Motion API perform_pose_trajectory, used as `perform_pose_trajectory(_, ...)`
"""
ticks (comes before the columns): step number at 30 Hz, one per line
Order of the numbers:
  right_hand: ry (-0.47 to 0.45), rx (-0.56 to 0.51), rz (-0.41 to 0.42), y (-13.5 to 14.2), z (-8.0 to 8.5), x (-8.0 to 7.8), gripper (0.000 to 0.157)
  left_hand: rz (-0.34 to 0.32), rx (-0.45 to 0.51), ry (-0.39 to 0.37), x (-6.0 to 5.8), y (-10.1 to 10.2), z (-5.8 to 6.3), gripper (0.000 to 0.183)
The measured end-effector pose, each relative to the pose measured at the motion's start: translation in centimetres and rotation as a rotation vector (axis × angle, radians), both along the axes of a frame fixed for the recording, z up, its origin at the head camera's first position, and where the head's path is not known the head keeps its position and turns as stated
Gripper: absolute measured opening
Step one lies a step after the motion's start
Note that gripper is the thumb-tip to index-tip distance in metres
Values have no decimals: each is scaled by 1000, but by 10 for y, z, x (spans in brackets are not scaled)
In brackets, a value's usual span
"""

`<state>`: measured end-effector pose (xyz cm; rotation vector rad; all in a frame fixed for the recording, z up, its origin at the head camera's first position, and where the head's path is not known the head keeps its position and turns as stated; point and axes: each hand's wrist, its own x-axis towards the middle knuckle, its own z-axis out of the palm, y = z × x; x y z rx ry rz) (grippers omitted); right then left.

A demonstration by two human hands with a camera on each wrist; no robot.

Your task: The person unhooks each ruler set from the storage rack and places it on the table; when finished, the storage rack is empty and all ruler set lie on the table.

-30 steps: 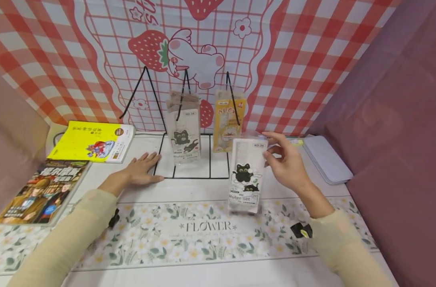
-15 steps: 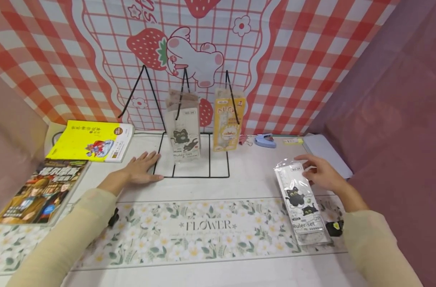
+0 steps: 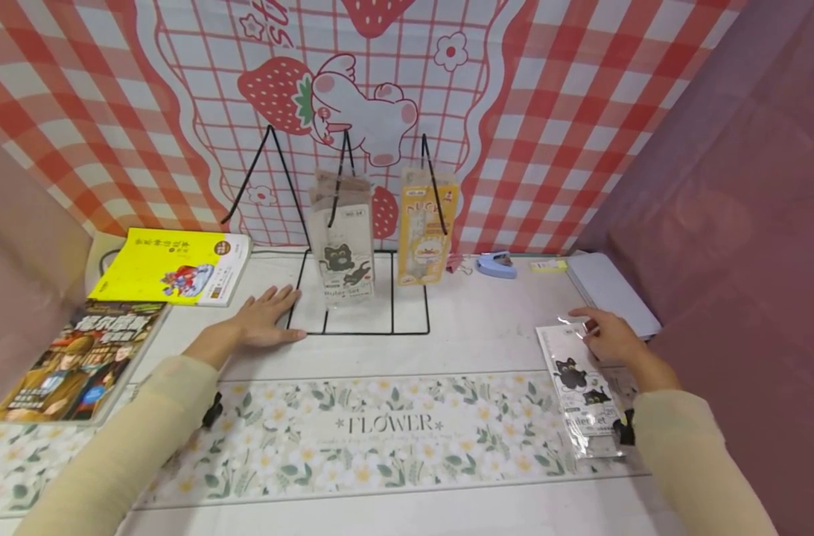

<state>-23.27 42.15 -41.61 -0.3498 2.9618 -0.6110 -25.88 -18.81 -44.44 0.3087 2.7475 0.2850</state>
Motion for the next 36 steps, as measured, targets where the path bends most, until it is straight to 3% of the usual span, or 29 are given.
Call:
perform_pose_trajectory(15,-39,65,-102,-1,-1,2,50,3,-1,-7,1,0,0,91)
perform_pose_trajectory(22,-151,-72,-115,2,3,5,58,8,-4,-14,2,0,1,91)
perform_pose_trajectory(26,-186,-87,-134,1,6,7,60,7,-5,-9,2,0,1,90)
perform_pose_trajectory(36,-168,-117,-142,-6,20,2,56,9,-19,-3,0,0,-2,91)
